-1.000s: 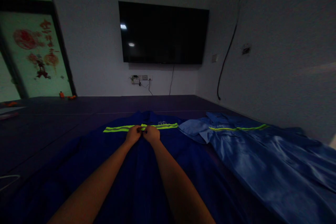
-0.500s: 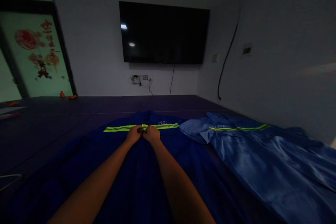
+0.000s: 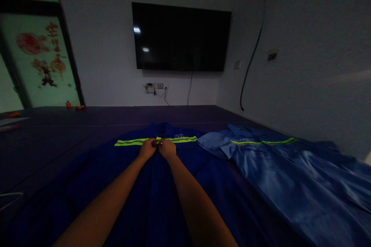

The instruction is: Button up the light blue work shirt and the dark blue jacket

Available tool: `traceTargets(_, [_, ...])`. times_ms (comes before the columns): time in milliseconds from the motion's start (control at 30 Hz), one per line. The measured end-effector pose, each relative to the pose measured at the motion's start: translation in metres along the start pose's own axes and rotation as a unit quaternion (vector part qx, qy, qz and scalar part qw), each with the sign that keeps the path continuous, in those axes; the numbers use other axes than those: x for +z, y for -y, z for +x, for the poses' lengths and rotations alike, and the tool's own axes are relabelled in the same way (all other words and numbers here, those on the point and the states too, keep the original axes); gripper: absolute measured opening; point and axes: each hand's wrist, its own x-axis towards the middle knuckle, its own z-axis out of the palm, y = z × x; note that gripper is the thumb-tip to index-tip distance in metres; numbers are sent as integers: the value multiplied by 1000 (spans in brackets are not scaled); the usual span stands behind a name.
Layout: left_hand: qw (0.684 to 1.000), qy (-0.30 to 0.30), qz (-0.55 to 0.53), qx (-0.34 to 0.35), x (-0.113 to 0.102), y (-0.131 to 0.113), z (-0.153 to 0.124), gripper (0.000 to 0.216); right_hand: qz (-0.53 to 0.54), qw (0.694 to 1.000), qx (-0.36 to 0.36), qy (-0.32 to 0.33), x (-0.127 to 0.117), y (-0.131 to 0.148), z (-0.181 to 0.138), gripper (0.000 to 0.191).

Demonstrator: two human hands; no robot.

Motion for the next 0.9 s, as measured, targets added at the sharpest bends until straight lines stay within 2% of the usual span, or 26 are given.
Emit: traceTargets(900, [1000, 0, -20, -20, 2, 3, 1, 37, 4, 1000, 21, -7, -5, 3, -2, 24])
